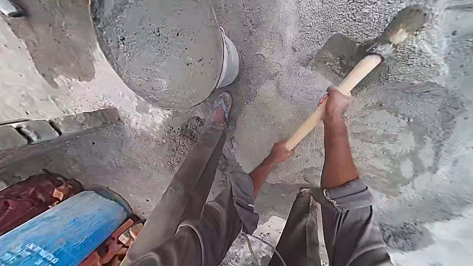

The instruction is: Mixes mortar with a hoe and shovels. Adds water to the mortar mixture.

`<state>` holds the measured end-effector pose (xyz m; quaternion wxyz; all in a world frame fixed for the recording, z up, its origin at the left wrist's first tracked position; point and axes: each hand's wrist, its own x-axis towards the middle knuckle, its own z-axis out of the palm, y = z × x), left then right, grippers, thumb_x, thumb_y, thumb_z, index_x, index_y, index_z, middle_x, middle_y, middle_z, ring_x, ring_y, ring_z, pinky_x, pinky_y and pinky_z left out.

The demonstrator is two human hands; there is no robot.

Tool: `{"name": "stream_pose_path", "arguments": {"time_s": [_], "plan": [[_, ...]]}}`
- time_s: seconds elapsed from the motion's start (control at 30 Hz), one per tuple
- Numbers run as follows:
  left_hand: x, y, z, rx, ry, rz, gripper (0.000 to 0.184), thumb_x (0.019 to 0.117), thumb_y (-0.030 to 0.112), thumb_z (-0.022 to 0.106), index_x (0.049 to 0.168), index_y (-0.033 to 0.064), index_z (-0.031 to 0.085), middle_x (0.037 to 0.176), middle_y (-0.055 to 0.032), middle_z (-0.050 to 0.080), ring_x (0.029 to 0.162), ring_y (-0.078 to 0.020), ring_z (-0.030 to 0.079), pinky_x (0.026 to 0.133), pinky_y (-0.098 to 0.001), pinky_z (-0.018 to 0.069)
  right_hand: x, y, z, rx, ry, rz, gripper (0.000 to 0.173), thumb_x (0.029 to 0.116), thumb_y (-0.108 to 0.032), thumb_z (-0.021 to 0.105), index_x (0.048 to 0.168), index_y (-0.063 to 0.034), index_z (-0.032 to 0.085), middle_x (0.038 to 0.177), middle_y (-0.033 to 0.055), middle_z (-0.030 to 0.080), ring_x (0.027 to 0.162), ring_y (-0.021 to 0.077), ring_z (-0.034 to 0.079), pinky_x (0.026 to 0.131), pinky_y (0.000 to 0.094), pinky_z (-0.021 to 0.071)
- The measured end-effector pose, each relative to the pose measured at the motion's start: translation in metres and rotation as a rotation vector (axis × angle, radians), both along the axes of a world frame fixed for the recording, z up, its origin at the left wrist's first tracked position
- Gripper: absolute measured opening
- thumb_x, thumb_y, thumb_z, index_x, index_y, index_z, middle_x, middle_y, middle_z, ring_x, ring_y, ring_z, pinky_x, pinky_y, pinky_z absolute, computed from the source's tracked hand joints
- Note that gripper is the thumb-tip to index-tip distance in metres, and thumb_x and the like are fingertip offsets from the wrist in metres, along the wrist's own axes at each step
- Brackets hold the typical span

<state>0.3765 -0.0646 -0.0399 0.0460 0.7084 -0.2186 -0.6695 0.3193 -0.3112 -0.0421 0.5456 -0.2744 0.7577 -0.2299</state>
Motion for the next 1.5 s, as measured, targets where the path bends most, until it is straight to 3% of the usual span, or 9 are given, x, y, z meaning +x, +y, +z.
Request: {"name": "stream_pose_path", "arguments": {"time_s": [0.27, 0.4, 0.53, 0.67, 0.83, 1.1, 1.17, 1.33, 1.5], "plan": [[-0.051, 0.155, 0.111, 0.228, 0.351, -0.002, 0.063, 0.0816, 0.036, 0.083, 0.131, 0.0030, 0.062, 0.121, -0.0208, 0.069, 0.113, -0.0336, 0.067, 0.101, -0.0560, 0.0510, -0.045, 0.188, 0.148, -0.013, -0.139, 0.076, 0.009, 0.0792, -0.004, 0.066, 0.078, -0.0042, 0.057, 0.051, 0.0040, 0.056, 0.041, 0.0165, 0.056, 0.042, 0.0332, 0.0522], [-0.003, 0.114, 0.175, 0.114, 0.636, -0.160, 0.066, 0.0901, 0.043, 0.077, 0.137, 0.0009, 0.056, 0.120, -0.0230, 0.068, 0.112, -0.0351, 0.067, 0.102, -0.0585, 0.0498, 0.006, 0.160, 0.188, 0.045, -0.100, 0.313, 0.014, 0.0829, -0.010, 0.071, 0.079, -0.0048, 0.059, 0.051, 0.0037, 0.056, 0.040, 0.0164, 0.056, 0.040, 0.0323, 0.0506], [0.123, 0.024, 0.169, -0.121, 0.299, 0.067, 0.068, 0.0985, 0.036, 0.066, 0.154, 0.0055, 0.042, 0.120, -0.0191, 0.070, 0.107, -0.0293, 0.070, 0.098, -0.0489, 0.0553, 0.111, 0.033, 0.168, -0.123, -0.197, 0.485, 0.032, 0.0977, -0.040, 0.068, 0.089, -0.0105, 0.059, 0.054, 0.0014, 0.055, 0.041, 0.0154, 0.056, 0.043, 0.0323, 0.0531], [0.210, -0.001, 0.141, -0.118, -0.121, 0.586, 0.044, 0.1019, 0.024, 0.063, 0.139, 0.0010, 0.055, 0.120, -0.0195, 0.068, 0.105, -0.0250, 0.070, 0.093, -0.0426, 0.0566, 0.232, -0.109, 0.082, -0.237, -0.345, 0.555, 0.048, 0.1136, -0.043, 0.026, 0.108, -0.0036, 0.053, 0.066, 0.0019, 0.059, 0.053, 0.0173, 0.063, 0.054, 0.0361, 0.0610], [0.227, 0.003, 0.140, -0.133, -0.114, 0.657, 0.030, 0.1025, 0.018, 0.061, 0.127, 0.0011, 0.063, 0.109, -0.0126, 0.072, 0.095, -0.0183, 0.072, 0.085, -0.0357, 0.0603, 0.277, -0.096, -0.013, -0.167, -0.143, 0.558, 0.060, 0.1103, -0.055, 0.030, 0.097, -0.0030, 0.057, 0.062, 0.0053, 0.062, 0.050, 0.0205, 0.065, 0.050, 0.0391, 0.0610], [0.200, 0.004, 0.120, -0.165, -0.205, 0.518, 0.030, 0.1034, 0.021, 0.061, 0.127, 0.0024, 0.063, 0.105, -0.0122, 0.072, 0.089, -0.0184, 0.072, 0.082, -0.0364, 0.0605, 0.131, 0.099, -0.004, 0.138, -0.027, 0.637, 0.078, 0.0993, -0.076, 0.034, 0.095, -0.0040, 0.065, 0.065, 0.0097, 0.064, 0.054, 0.0236, 0.066, 0.055, 0.0456, 0.0595], [0.193, 0.006, 0.113, -0.162, -0.227, 0.512, 0.030, 0.1032, 0.021, 0.061, 0.127, 0.0024, 0.063, 0.104, -0.0130, 0.072, 0.088, -0.0202, 0.072, 0.082, -0.0386, 0.0604, 0.084, 0.141, 0.037, 0.222, -0.064, 0.590, 0.077, 0.0987, -0.077, 0.033, 0.101, -0.0058, 0.063, 0.064, 0.0092, 0.059, 0.053, 0.0224, 0.060, 0.053, 0.0424, 0.0553], [0.188, 0.007, 0.103, -0.160, -0.206, 0.514, 0.030, 0.1035, 0.023, 0.061, 0.128, 0.0061, 0.063, 0.107, -0.0120, 0.073, 0.091, -0.0219, 0.073, 0.084, -0.0429, 0.0607, 0.001, 0.229, 0.142, 0.042, -0.245, 0.343, 0.058, 0.1046, -0.053, 0.041, 0.083, -0.0023, 0.058, 0.056, 0.0025, 0.059, 0.045, 0.0139, 0.059, 0.045, 0.0297, 0.0530], [0.166, 0.004, 0.099, -0.106, -0.169, 0.467, 0.032, 0.1032, 0.024, 0.060, 0.129, 0.0049, 0.063, 0.107, -0.0138, 0.072, 0.093, -0.0242, 0.073, 0.085, -0.0451, 0.0606, -0.062, 0.192, 0.172, -0.073, -0.243, 0.235, 0.071, 0.0997, -0.073, 0.036, 0.083, -0.0075, 0.058, 0.057, 0.0026, 0.059, 0.044, 0.0160, 0.058, 0.042, 0.0330, 0.0540]]}}
